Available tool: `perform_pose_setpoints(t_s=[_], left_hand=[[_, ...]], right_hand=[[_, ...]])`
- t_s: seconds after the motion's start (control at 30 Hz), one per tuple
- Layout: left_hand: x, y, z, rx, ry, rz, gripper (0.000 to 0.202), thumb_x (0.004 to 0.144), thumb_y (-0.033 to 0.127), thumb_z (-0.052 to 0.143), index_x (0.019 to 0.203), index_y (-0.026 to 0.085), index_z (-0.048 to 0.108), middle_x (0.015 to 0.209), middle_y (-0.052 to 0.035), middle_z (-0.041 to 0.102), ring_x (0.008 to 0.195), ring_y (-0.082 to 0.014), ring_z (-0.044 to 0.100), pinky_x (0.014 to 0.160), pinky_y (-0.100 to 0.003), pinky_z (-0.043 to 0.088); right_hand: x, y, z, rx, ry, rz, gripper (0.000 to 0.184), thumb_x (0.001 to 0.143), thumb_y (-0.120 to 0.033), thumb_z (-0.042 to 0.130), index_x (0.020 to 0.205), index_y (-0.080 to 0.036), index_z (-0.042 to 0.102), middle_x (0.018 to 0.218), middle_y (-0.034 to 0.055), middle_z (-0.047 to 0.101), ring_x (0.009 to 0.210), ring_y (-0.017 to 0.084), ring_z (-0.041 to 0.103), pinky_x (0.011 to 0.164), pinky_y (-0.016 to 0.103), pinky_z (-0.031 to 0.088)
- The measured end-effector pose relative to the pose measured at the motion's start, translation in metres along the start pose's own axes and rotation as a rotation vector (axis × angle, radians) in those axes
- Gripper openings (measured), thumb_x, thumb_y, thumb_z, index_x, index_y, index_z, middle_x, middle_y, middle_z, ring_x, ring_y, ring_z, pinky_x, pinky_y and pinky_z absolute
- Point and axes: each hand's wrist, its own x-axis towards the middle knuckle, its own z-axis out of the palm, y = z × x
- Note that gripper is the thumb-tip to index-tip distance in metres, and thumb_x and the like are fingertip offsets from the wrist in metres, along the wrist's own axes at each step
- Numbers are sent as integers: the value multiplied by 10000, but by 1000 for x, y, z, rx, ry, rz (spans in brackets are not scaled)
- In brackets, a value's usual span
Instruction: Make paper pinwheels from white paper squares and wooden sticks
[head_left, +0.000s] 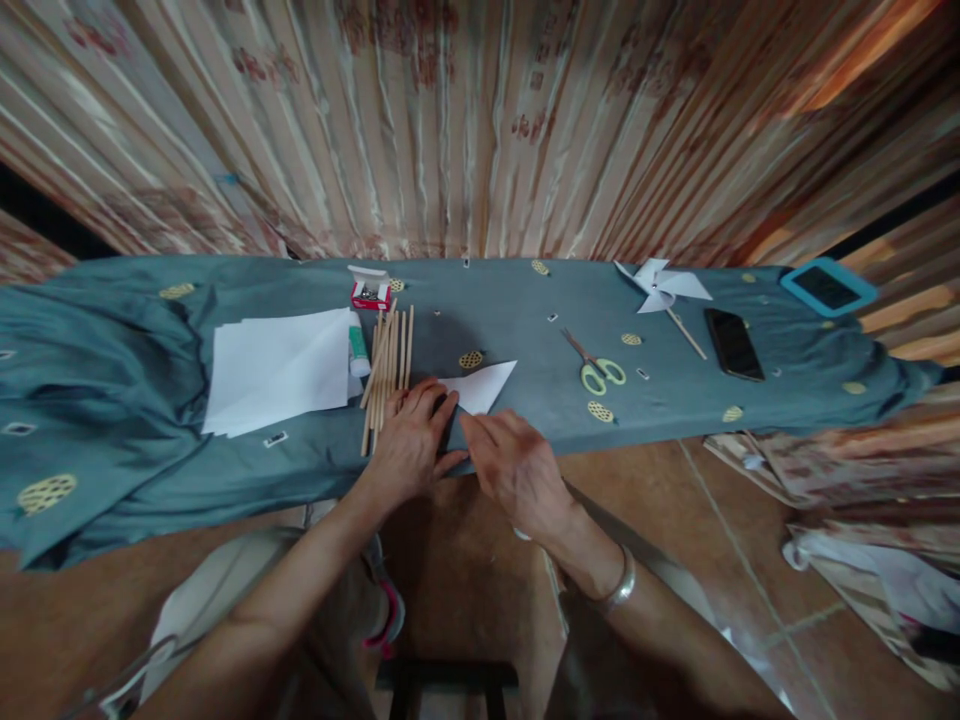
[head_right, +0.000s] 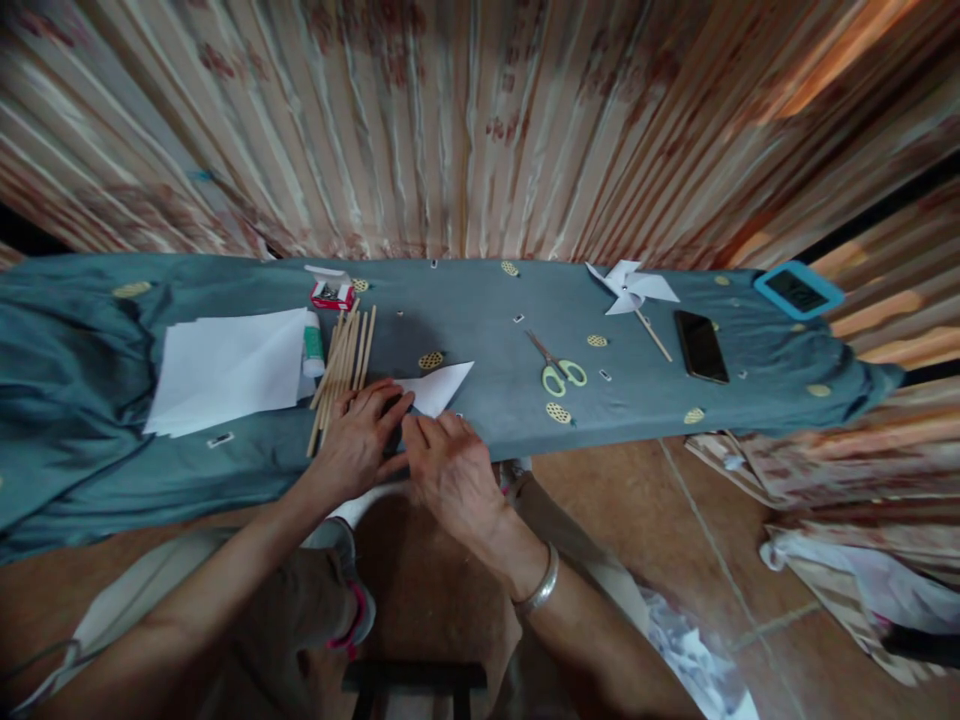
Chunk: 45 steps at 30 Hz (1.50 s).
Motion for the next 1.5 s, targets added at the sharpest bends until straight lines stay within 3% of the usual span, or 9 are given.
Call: perform_pose_setpoints(t_s=[0.07, 0.2, 0.4, 1.0, 1.23, 1.5], left_hand=[[0, 0, 1, 3, 10, 4, 632, 809, 438, 617, 1317, 85, 488, 1300, -233, 528, 1301, -375, 407, 1027, -551, 308], [0, 0, 2, -3, 17, 0, 671, 797, 456, 633, 1331, 83, 471, 1322, -237, 508, 1280, -379, 430, 1033, -555, 309], [1, 1, -1, 12, -12, -9, 671, 792, 441, 643, 1319, 56, 484, 1318, -240, 512, 1268, -374, 444, 1042, -544, 298], [0, 1, 0, 17, -11, -12, 631, 813, 436, 615, 1330, 99, 482, 1319, -224, 516, 1277, -366, 438, 1044, -556, 292], [0, -1, 2, 20, -14, -7, 648, 819, 466, 599, 1330, 87, 476, 1320, -232, 516, 1284, -373, 426, 1036, -569, 280], [0, -2, 2, 0, -1, -9, 648, 794, 442, 625, 1329, 106, 482, 1314, -223, 517, 1280, -376, 433, 1037, -574, 285]], right_hand=[[10, 10, 2, 44, 104, -6, 352, 953, -129, 387, 1246, -105, 582, 1260, 137, 623, 1143, 247, 553, 954, 380, 490], [21, 26, 18, 91, 116, -52, 368, 970, -180, 375, 1268, -87, 570, 1326, 150, 579, 1302, 265, 445, 1091, 448, 379], [14, 29, 29, 74, 30, -88, 406, 972, -240, 395, 1318, -69, 519, 1370, 162, 542, 1337, 281, 409, 1121, 478, 322], [-1, 40, 35, 72, -9, -49, 470, 981, -320, 397, 1403, -117, 426, 1449, 155, 465, 1385, 271, 345, 1132, 498, 259], [-6, 41, 41, 74, -28, -51, 649, 936, -494, 444, 1436, -86, 369, 1494, 168, 400, 1416, 289, 282, 1144, 514, 228], [-10, 40, 52, 85, -15, -24, 705, 920, -530, 452, 1471, -116, 303, 1523, 159, 354, 1435, 279, 250, 1140, 535, 232]])
